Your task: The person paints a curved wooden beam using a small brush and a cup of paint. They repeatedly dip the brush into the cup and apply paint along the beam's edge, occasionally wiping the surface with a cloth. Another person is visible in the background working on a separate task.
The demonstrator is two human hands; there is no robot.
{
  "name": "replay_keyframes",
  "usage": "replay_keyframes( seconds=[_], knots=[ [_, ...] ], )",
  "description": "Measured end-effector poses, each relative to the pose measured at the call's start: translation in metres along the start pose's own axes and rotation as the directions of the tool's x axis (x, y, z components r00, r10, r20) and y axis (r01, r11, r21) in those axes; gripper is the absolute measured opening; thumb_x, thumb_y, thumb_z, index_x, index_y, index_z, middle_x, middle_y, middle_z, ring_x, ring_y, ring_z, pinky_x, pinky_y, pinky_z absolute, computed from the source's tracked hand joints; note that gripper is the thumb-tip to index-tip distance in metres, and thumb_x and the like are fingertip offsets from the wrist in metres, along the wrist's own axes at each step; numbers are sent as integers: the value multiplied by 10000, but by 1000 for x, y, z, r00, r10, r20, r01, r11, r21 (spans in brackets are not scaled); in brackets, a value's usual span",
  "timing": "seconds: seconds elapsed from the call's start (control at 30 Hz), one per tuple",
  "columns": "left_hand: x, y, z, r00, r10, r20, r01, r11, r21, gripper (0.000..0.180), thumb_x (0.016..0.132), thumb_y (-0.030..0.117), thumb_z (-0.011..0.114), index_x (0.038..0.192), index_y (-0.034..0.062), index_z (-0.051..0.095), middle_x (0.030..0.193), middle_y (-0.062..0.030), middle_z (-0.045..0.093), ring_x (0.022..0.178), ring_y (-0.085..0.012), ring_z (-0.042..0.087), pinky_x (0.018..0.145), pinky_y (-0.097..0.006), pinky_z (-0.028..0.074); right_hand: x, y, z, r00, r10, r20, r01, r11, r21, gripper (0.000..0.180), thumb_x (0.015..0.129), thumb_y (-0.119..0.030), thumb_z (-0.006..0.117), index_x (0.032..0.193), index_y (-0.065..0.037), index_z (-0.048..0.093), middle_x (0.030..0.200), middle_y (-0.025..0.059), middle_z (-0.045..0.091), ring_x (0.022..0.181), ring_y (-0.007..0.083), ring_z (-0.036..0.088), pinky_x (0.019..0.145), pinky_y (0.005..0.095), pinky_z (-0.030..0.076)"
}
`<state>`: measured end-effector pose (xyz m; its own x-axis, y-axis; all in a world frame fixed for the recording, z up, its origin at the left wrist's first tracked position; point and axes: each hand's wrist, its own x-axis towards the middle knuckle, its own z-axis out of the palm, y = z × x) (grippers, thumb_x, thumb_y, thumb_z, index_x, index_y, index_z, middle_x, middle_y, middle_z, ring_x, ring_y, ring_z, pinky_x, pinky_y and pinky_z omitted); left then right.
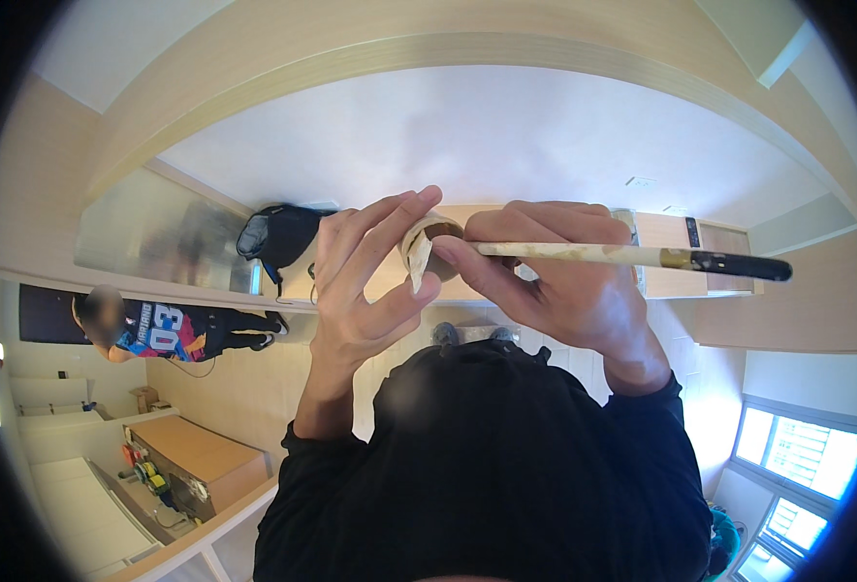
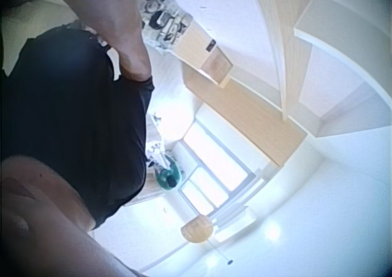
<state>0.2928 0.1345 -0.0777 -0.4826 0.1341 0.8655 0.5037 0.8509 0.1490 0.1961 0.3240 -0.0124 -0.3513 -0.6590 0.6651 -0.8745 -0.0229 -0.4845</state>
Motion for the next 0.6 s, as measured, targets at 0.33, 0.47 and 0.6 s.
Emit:
replay_keyframes(
  seconds=[0.33, 0.47, 0.6],
  knots=[
    [2, -6, 13, 999, -29, 17, 29, 999, 17, 358, 810, 0, 735, 1065, 203, 586, 1262, -201, 708, 1044, -366, 703, 778, -408, 478, -2, 20, 4, 999, 17, -35, -19, 999, -50, 154, 841, -164, 863, 857, -82, 733, 681, 45, 696, 519, 171, 646, 459, 287, 456],
    [0, -11, 23, 997, -83, -6, 83, 997, -8, 389, 786, -59, 710, 1058, 185, 576, 1265, -204, 710, 1036, -357, 705, 783, -402, 471, -3, 35, 4, 993, 34, -116, -24, 996, 91, 122, 865, -93, 836, 834, -21, 743, 640, 51, 689, 502, 119, 638, 438, 255, 437],
    [2, -14, 16, 994, -107, -5, 107, 994, -12, 411, 758, -75, 719, 1044, 177, 567, 1269, -211, 709, 1026, -353, 706, 779, -391, 458, 5, 36, 4, 976, 80, -203, -27, 967, 254, 131, 901, -38, 794, 816, 45, 738, 589, 50, 668, 448, 70, 595, 390, 203, 381]
  ],
)
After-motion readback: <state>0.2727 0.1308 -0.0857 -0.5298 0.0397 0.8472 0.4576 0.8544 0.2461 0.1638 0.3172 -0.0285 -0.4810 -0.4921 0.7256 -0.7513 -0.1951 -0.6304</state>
